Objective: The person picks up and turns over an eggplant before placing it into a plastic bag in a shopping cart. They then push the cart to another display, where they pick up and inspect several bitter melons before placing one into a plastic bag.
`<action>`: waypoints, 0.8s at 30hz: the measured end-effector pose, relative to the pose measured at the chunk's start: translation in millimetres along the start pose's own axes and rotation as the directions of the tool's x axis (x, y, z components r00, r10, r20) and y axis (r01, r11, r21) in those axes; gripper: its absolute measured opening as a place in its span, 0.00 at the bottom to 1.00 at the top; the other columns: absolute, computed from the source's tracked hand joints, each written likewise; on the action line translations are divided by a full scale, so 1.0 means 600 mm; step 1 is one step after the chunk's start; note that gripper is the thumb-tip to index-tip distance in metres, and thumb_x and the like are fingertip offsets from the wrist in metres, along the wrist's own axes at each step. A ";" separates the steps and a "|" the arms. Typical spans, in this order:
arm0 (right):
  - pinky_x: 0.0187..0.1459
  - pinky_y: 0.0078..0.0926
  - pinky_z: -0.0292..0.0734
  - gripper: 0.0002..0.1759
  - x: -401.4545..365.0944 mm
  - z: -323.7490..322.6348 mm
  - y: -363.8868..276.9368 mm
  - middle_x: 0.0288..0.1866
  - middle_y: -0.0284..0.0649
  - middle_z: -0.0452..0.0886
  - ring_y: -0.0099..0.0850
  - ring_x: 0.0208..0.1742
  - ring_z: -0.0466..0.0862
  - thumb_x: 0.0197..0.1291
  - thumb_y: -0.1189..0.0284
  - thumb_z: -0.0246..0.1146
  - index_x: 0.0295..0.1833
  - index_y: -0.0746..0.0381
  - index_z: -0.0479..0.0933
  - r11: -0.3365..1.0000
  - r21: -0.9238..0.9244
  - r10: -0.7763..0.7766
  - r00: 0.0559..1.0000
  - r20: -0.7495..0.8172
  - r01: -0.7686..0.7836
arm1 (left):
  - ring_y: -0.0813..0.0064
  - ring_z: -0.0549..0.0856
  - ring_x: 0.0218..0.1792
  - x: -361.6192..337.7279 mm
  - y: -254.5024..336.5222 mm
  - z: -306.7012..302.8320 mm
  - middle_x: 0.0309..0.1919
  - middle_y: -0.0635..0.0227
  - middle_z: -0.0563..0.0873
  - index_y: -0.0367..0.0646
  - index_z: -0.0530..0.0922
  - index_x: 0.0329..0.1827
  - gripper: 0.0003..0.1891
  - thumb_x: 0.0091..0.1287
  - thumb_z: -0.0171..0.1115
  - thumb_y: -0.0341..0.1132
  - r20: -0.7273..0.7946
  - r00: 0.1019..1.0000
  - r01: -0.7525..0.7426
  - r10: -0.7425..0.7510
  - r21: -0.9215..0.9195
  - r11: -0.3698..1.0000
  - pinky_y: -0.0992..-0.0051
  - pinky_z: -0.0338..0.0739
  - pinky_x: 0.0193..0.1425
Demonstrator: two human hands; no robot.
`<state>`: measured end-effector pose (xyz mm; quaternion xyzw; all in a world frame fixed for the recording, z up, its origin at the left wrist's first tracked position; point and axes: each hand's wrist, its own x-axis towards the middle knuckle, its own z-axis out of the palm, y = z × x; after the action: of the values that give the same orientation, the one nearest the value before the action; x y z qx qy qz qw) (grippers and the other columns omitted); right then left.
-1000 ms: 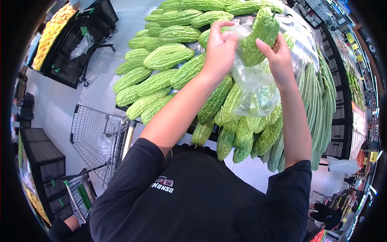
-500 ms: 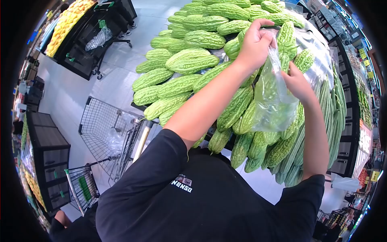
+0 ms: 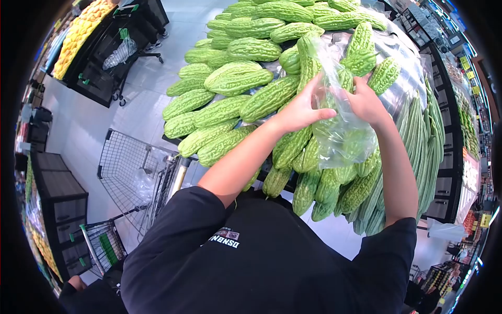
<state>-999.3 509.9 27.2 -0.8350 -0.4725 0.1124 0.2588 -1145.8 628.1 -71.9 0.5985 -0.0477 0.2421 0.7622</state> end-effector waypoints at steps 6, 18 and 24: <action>0.37 0.30 0.78 0.24 -0.006 -0.017 0.015 0.36 0.42 0.82 0.30 0.34 0.81 0.66 0.54 0.65 0.49 0.66 0.77 0.995 0.059 0.067 0.990 0.126 -0.075 | 0.70 0.73 0.66 0.020 -0.006 0.016 0.66 0.60 0.74 0.36 0.60 0.75 0.42 0.63 0.75 0.40 -0.048 0.999 0.003 -0.004 -0.024 1.000 0.66 0.68 0.72; 0.36 0.24 0.68 0.19 -0.038 -0.107 -0.014 0.26 0.29 0.71 0.23 0.31 0.71 0.51 0.63 0.77 0.46 0.60 0.82 0.967 0.013 -0.213 0.774 0.597 0.255 | 0.69 0.75 0.64 0.020 -0.005 0.019 0.64 0.59 0.76 0.35 0.60 0.75 0.39 0.67 0.70 0.40 -0.083 0.996 0.022 -0.027 -0.067 0.998 0.67 0.68 0.71; 0.44 0.31 0.74 0.16 -0.058 -0.124 -0.009 0.31 0.37 0.76 0.32 0.40 0.77 0.43 0.66 0.80 0.37 0.61 0.85 0.830 -0.334 -0.242 0.828 0.506 0.446 | 0.70 0.76 0.63 0.017 0.003 0.030 0.63 0.61 0.79 0.35 0.67 0.71 0.33 0.67 0.70 0.39 -0.050 0.999 -0.001 -0.001 -0.049 0.999 0.67 0.69 0.71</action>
<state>-989.6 458.4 90.7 -0.7210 -0.6778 0.1399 -0.0339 -1133.9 614.6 -61.6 0.5736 -0.0346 0.2557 0.7774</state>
